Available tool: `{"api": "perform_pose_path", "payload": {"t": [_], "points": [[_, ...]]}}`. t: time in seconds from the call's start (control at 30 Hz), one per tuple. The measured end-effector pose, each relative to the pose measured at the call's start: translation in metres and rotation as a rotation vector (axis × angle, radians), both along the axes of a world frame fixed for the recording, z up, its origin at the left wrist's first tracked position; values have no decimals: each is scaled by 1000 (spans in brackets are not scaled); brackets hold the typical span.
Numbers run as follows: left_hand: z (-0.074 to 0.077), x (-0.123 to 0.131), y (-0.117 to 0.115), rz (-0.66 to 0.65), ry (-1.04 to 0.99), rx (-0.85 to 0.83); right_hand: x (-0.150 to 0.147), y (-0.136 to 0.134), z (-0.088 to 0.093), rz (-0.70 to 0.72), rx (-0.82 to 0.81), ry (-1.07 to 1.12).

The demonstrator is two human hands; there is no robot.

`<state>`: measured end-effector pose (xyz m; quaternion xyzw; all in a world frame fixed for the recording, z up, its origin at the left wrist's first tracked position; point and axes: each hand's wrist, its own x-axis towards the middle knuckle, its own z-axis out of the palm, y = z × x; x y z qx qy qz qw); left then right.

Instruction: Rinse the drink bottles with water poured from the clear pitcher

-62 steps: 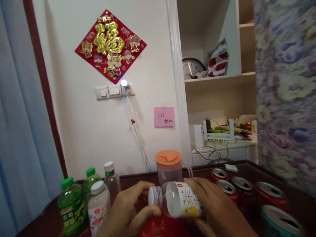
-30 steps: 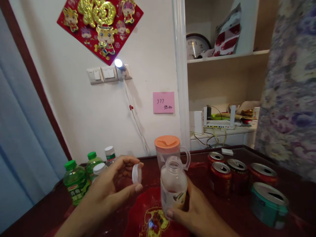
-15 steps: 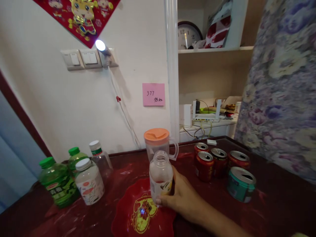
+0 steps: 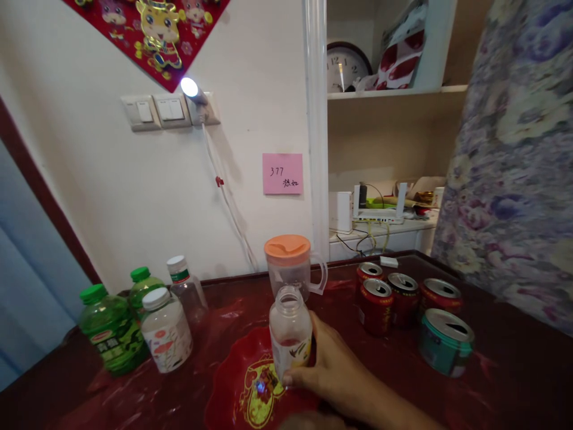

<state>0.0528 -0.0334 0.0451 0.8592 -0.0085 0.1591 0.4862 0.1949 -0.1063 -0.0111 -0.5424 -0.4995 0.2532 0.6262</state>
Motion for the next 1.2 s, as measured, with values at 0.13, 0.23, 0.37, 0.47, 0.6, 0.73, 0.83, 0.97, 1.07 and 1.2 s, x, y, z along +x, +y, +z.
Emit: {"api": "perform_pose_path", "payload": {"t": [0.13,0.23,0.37,0.47,0.6,0.73,0.83,0.97,1.07,1.2], "points": [[20,-18,8,162,-101,103,-2,1,5,56,78,65],[31,-18,26,447,-189,244,-5,3,5,70,125,72],[28,-5,37,402,23,134,-7,5,2,40,167,-60],[26,1,40,272,75,64,-3,2,5,42,136,-166],[26,-4,60,252,38,62,16,-8,18,-144,93,-223],[13,-9,89,227,131,104,46,-10,27,-441,150,-162],[1,-8,100,209,195,103,67,1,25,-558,167,-97],[-1,-9,103,150,178,53,91,28,13,-557,152,-13],[2,-12,107,109,188,18,105,47,4,-482,121,32],[2,-15,114,75,220,2,116,63,-9,-378,61,90]]}}
